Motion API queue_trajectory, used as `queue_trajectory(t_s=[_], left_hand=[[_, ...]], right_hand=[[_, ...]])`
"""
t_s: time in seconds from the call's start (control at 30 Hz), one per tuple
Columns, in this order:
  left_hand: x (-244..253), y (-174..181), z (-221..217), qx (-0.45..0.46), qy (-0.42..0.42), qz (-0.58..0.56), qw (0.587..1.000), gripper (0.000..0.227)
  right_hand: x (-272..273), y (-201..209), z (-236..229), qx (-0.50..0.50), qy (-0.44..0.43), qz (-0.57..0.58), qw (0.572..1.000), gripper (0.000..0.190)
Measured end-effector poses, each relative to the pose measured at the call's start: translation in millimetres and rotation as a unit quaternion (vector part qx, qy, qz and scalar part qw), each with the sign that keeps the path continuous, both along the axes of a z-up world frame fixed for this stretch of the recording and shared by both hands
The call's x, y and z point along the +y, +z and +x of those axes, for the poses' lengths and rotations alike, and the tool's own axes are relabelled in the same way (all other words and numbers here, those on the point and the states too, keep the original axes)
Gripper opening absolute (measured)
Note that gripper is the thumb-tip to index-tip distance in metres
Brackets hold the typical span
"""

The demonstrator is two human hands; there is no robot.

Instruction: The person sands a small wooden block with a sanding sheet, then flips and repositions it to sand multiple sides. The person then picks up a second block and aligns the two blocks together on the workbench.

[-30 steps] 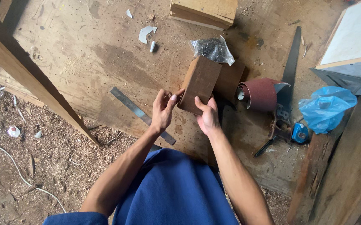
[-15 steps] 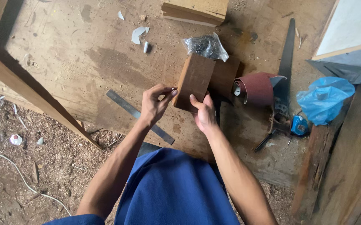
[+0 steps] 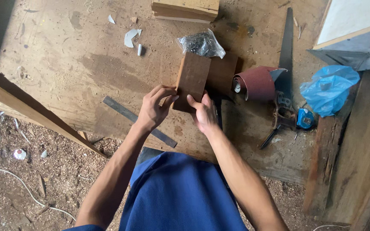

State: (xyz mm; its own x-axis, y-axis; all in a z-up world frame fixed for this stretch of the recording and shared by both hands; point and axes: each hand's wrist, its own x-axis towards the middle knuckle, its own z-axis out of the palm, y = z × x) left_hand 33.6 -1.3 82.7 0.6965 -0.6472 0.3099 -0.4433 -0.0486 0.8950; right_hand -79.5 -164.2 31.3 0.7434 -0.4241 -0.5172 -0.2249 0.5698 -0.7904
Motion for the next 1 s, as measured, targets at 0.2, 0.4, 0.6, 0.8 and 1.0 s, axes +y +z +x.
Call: queue_trajectory(t_s=[0.2,0.4,0.6,0.8,1.0], left_hand=[[-0.2,-5.6,-3.6,0.024,-0.013,0.017,0.999,0.017],[0.8,-6.8,-5.2,0.075,-0.020,0.031,0.996,0.016],[1.7,-5.3,-4.3,0.074,-0.029,0.046,0.996,0.016],[1.3,-4.3,-3.2,0.032,-0.024,0.052,0.998,0.013],[0.4,-2.5,1.0,-0.038,-0.009,0.037,0.999,0.011]], right_hand=[[-0.1,-1.1,0.6,0.027,0.017,-0.023,0.999,0.064],[-1.2,-4.2,-0.9,0.004,0.011,-0.013,1.000,0.068],[-1.1,-7.9,-0.2,0.056,0.018,-0.040,0.997,0.067],[-1.2,-6.0,-0.3,0.015,0.008,-0.004,1.000,0.068],[-0.3,-4.7,-0.1,0.007,0.010,-0.001,1.000,0.069]])
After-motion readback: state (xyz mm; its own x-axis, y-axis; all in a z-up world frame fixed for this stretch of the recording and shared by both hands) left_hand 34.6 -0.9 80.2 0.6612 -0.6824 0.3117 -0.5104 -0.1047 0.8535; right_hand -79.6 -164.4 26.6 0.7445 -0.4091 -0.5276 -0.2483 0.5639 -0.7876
